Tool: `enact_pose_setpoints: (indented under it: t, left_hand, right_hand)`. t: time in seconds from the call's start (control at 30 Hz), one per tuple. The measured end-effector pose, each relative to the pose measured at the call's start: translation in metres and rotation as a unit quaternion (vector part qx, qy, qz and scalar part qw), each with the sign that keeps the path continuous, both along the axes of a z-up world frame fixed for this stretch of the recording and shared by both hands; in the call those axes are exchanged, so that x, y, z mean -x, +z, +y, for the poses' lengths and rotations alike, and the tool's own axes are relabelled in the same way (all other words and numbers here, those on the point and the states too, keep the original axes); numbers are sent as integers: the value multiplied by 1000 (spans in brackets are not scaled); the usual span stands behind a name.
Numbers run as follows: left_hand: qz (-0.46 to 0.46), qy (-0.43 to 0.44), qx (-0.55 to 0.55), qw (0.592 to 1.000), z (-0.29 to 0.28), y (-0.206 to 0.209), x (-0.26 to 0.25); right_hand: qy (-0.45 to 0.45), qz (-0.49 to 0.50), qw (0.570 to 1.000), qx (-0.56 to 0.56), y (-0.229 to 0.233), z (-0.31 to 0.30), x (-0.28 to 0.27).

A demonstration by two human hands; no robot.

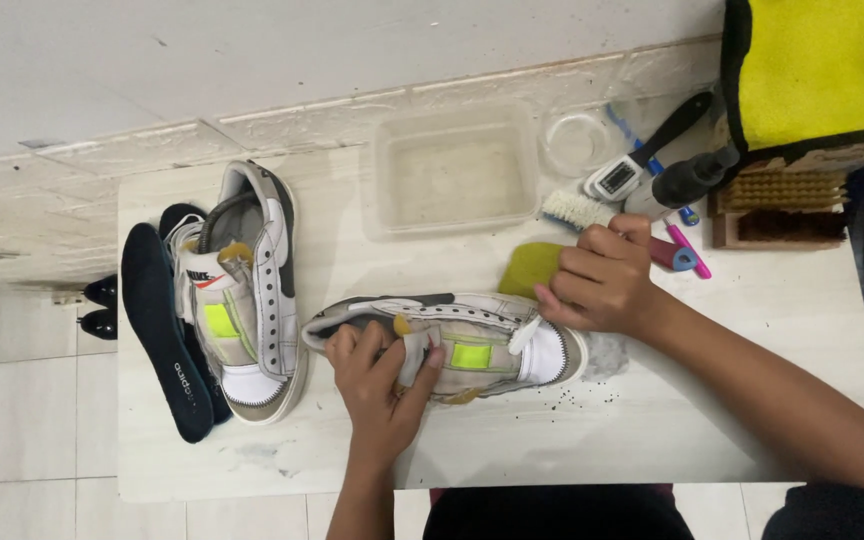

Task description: The person scrubs the upper and side panels of a white Nike sneaker using a toothbrush and a yellow cloth. They repeatedly dip the toothbrush into a small container of soapy water and continue scrubbing the shoe's surface.

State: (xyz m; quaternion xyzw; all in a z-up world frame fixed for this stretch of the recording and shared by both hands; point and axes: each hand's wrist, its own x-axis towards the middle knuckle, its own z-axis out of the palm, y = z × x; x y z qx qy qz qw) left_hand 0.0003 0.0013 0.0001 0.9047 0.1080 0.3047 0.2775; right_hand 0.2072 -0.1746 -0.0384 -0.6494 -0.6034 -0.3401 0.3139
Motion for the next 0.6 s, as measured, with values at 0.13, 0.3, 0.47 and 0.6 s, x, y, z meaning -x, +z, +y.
enact_pose_setpoints:
  t: [0.13,0.3,0.47,0.6]
  left_hand:
    - [-7,-3,-9,1000,1,-2,0]
    - [-2,-17,-26,1000,0,0,2]
    - [4,-17,-38,999,0,-1,1]
    - [1,-11,-63,998,0,-1,-2]
  right_hand:
    - [-4,-2,1000,-8,0,2,3]
    - [62,-25,997,24,-6,3,24]
    - [38,-33,999,-3,-7,6,12]
    - [60,-30,998,15,-9,4,9]
